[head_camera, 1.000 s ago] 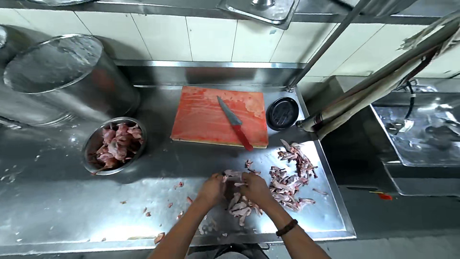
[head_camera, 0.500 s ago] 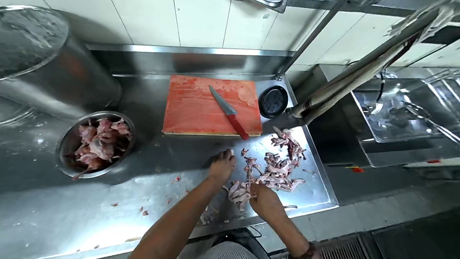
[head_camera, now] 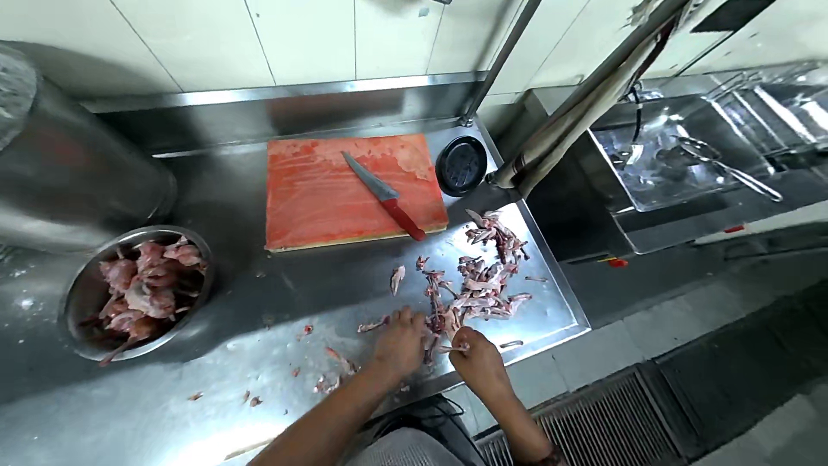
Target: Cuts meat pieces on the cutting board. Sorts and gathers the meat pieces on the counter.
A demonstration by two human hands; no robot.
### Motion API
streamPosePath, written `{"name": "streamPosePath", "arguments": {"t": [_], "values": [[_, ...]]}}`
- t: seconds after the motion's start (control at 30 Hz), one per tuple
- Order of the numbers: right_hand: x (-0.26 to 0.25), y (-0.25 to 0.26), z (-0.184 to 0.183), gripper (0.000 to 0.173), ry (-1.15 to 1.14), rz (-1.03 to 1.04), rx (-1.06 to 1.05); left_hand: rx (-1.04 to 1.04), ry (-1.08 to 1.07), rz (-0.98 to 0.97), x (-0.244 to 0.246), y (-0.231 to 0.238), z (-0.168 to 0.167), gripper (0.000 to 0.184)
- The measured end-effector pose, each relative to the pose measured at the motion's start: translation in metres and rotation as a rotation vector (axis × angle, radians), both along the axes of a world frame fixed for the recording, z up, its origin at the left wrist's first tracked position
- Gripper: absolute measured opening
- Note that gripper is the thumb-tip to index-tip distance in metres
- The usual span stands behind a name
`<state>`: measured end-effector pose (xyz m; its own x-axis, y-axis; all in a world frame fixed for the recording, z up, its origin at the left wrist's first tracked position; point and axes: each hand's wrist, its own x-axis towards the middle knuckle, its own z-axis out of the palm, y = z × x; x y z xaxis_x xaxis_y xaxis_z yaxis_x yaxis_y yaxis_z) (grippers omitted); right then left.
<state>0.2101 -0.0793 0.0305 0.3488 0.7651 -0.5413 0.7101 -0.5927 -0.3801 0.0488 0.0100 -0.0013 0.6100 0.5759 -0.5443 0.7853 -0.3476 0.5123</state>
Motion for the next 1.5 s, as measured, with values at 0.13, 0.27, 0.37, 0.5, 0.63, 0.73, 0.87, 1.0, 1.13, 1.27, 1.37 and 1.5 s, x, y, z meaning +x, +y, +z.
{"name": "streamPosePath", "arguments": {"t": [0.13, 0.27, 0.37, 0.5, 0.63, 0.73, 0.87, 1.0, 1.13, 1.27, 1.37, 1.5], "values": [[0.000, -0.014, -0.008, 0.018, 0.025, -0.066, 0.080, 0.024, 0.050, -0.016, 0.015, -0.011, -0.010, 0.049], [0.003, -0.020, -0.008, 0.019, 0.029, -0.084, 0.082, 0.024, 0.115, -0.058, 0.029, 0.003, 0.000, 0.040], [0.007, -0.017, -0.002, 0.018, 0.049, -0.093, 0.132, -0.058, 0.133, -0.046, 0.030, 0.021, 0.015, 0.040], [0.011, 0.000, -0.002, 0.018, 0.207, -0.131, 0.204, -0.209, -0.213, 0.259, -0.016, 0.040, 0.015, 0.036], [0.007, 0.048, 0.007, 0.022, 0.176, -0.015, 0.220, -0.445, -0.591, 0.761, -0.076, 0.026, 0.014, 0.031], [-0.012, 0.094, 0.014, 0.020, 0.086, 0.105, 0.250, -0.454, -0.659, 0.978, -0.111, 0.007, 0.017, 0.027], [-0.048, 0.150, -0.001, 0.030, -0.082, 0.246, 0.076, -0.390, -0.651, 1.108, -0.134, -0.021, 0.017, 0.024], [-0.080, 0.178, -0.021, 0.065, -0.097, 0.310, -0.044, -0.365, -0.660, 1.157, -0.138, -0.041, 0.014, 0.023], [-0.093, 0.174, -0.037, 0.052, -0.070, 0.376, 0.001, -0.380, -0.660, 1.210, -0.130, -0.052, 0.011, 0.024], [-0.066, 0.162, -0.040, 0.040, 0.005, 0.425, 0.013, -0.381, -0.675, 1.254, -0.106, -0.046, 0.015, 0.023], [-0.017, 0.161, -0.031, 0.033, 0.203, 0.334, 0.047, -0.391, -0.663, 1.231, -0.066, -0.025, 0.025, 0.027], [0.070, 0.179, -0.006, 0.030, 0.660, -0.058, 0.243, -0.439, -0.730, 1.079, 0.032, 0.040, 0.048, 0.037]]}}
